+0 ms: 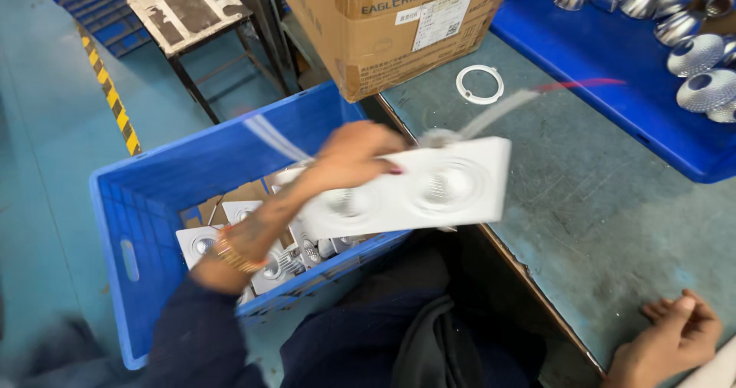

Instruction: The person fits reflectors and LED components into double-housing light fixture frames, wipes the surfaces with a cloth, and places the assembled units into a blue plastic crate.

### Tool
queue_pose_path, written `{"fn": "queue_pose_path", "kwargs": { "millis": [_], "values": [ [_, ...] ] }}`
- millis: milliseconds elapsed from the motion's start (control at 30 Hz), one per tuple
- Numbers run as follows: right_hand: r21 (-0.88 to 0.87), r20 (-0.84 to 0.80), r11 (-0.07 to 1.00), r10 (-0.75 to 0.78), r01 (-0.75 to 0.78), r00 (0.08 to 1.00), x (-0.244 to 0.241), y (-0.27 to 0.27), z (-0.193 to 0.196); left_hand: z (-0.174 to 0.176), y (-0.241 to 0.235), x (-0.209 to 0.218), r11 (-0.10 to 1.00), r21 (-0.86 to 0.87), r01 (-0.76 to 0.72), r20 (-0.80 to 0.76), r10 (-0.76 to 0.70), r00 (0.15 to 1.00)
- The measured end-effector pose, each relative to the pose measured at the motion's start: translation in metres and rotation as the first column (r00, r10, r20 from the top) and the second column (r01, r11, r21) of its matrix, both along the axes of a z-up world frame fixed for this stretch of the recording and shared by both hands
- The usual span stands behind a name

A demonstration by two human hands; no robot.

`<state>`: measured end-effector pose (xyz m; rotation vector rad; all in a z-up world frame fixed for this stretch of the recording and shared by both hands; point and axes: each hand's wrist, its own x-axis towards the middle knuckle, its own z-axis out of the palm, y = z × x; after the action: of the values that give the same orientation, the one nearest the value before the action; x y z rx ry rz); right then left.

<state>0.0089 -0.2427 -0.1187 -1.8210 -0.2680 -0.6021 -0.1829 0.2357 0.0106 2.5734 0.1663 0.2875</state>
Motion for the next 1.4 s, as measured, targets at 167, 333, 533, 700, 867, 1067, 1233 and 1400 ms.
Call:
{"fn": "queue_pose_path", "kwargs": {
  "millis": [167,333,533,700,867,1067,1233,1400],
  "values": [
    [0.064,-0.005,0.994,0.092,-0.091,0.996,-0.005,0.002,0.003,-0.010,0.054,-0.109,0.906,0.050,-0.421,-0.272,0.418,0.867],
    [0.052,-0.019,0.990,0.133,-0.132,0.991,0.009,-0.017,-0.026,-0.072,0.105,-0.168,0.642,0.031,-0.766,-0.282,0.740,0.610],
    [-0.024,-0.023,0.991,0.130,-0.130,0.991,0.018,-0.036,-0.047,-0.174,0.144,-0.152,0.394,-0.055,-0.917,-0.323,0.862,0.390],
    [-0.006,-0.052,0.996,0.087,-0.088,0.995,0.019,-0.033,-0.043,-0.265,0.153,-0.096,0.286,-0.440,-0.851,-0.243,0.875,0.419],
    [-0.051,-0.064,0.998,0.039,-0.042,0.997,0.018,-0.029,-0.037,-0.323,0.121,-0.018,0.056,-0.663,-0.746,-0.303,0.892,0.336],
    [-0.089,-0.077,0.996,0.003,-0.010,0.997,0.012,-0.021,-0.028,-0.344,0.081,0.041,0.021,-0.541,-0.841,-0.408,0.868,0.284],
    [-0.107,-0.119,0.994,-0.017,0.004,0.993,0.011,-0.018,-0.021,-0.361,0.054,0.062,0.092,-0.337,-0.937,-0.486,0.835,0.257],
    [-0.110,-0.137,0.994,-0.023,0.008,0.990,0.009,-0.016,-0.018,-0.384,0.044,0.066,0.080,-0.344,-0.936,-0.528,0.808,0.263]
  ]
}}
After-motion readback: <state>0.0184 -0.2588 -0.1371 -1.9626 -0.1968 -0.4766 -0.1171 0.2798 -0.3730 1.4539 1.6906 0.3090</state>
